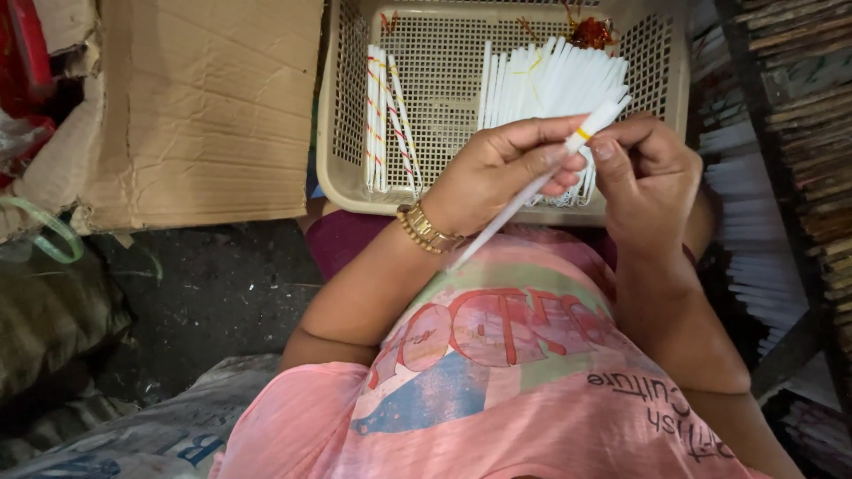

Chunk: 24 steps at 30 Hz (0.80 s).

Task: Sorting and bundling white and striped plastic sticks from a basket into organized groups.

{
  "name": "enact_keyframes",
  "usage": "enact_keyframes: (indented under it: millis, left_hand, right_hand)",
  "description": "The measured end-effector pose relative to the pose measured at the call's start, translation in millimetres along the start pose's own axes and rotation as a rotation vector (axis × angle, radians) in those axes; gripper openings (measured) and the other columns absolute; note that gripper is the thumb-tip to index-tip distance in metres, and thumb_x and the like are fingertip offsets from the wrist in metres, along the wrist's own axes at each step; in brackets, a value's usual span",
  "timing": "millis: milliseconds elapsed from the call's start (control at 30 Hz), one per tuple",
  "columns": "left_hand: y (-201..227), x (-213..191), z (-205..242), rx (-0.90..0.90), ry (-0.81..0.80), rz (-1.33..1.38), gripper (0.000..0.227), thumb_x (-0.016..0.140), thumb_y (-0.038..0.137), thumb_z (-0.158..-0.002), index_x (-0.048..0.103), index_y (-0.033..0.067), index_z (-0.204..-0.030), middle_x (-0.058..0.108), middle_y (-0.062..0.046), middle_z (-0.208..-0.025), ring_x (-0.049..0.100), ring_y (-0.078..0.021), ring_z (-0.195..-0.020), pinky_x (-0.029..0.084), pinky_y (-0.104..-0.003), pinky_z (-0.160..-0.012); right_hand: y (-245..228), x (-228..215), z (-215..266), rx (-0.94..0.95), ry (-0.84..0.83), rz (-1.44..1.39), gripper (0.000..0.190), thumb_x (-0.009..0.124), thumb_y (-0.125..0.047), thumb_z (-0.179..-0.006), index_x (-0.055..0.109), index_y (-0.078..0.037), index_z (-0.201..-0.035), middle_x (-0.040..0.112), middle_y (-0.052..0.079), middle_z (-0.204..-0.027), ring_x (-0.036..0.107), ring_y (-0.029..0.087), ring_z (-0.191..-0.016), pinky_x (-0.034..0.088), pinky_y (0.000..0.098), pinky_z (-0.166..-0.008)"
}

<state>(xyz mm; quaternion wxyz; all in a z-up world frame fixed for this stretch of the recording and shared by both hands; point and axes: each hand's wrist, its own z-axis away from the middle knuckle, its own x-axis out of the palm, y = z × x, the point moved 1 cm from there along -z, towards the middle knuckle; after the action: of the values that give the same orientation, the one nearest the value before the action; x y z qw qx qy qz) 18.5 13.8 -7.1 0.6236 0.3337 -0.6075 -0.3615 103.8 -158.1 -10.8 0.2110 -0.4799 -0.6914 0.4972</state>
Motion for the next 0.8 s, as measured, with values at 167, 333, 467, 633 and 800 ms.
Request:
enact_keyframes:
  millis: [167, 333, 467, 633, 800]
  left_hand:
    - [-6, 2, -8, 0.085, -0.009, 0.021, 0.046, 0.056, 0.024, -0.110, 0.050, 0.0123, -0.154, 0.072, -0.004, -0.105, 0.052, -0.0061, -0.071, 0.045, -0.018, -0.057]
    - [-4, 6, -21, 0.280, 0.186, 0.041, 0.028, 0.063, 0.024, -0.107, 0.067, 0.0055, -0.128, 0.067, -0.006, -0.098, 0.060, -0.0084, -0.067, 0.048, -0.019, -0.048]
    - [-3, -13, -39, 0.331, 0.174, 0.158, 0.038, 0.054, 0.034, -0.110, 0.068, 0.0025, -0.126, 0.065, 0.000, -0.093, 0.064, -0.0043, -0.088, 0.062, -0.022, -0.082]
    - [8, -24, -44, 0.390, 0.177, 0.304, 0.044, 0.050, 0.033, -0.112, 0.056, 0.0030, -0.144, 0.053, -0.003, -0.069, 0.048, -0.0134, -0.063, 0.043, -0.026, -0.061]
    - [18, -26, -37, 0.426, 0.151, 0.270, 0.037, 0.046, 0.027, -0.116, 0.057, 0.0048, -0.142, 0.061, -0.002, -0.081, 0.050, -0.0115, -0.061, 0.046, -0.025, -0.058]
  right_hand:
    - [3, 11, -5, 0.100, -0.023, -0.120, 0.020, 0.068, -0.023, -0.110, 0.064, -0.005, -0.102, 0.070, 0.007, -0.089, 0.060, 0.008, -0.071, 0.046, 0.0235, -0.066]
    - [48, 15, 1, 0.114, 0.017, -0.344, 0.020, 0.063, -0.011, -0.109, 0.065, 0.009, -0.108, 0.046, 0.006, -0.053, 0.041, 0.006, -0.042, 0.032, 0.0199, -0.045]
    - [52, 35, 2, 0.227, 0.010, -0.491, 0.018, 0.057, -0.012, -0.110, 0.063, 0.004, -0.105, 0.043, 0.002, -0.049, 0.041, 0.007, -0.037, 0.031, 0.0185, -0.041]
    - [30, 55, 7, 0.521, -0.154, -0.378, 0.019, 0.066, -0.026, -0.104, 0.063, -0.009, -0.097, 0.050, 0.002, -0.057, 0.042, 0.009, -0.047, 0.034, 0.0218, -0.047]
    - [26, 45, 4, 0.223, -0.216, -0.128, 0.014, 0.062, -0.020, -0.109, 0.064, -0.007, -0.103, 0.057, 0.003, -0.072, 0.054, 0.010, -0.062, 0.045, 0.0234, -0.060]
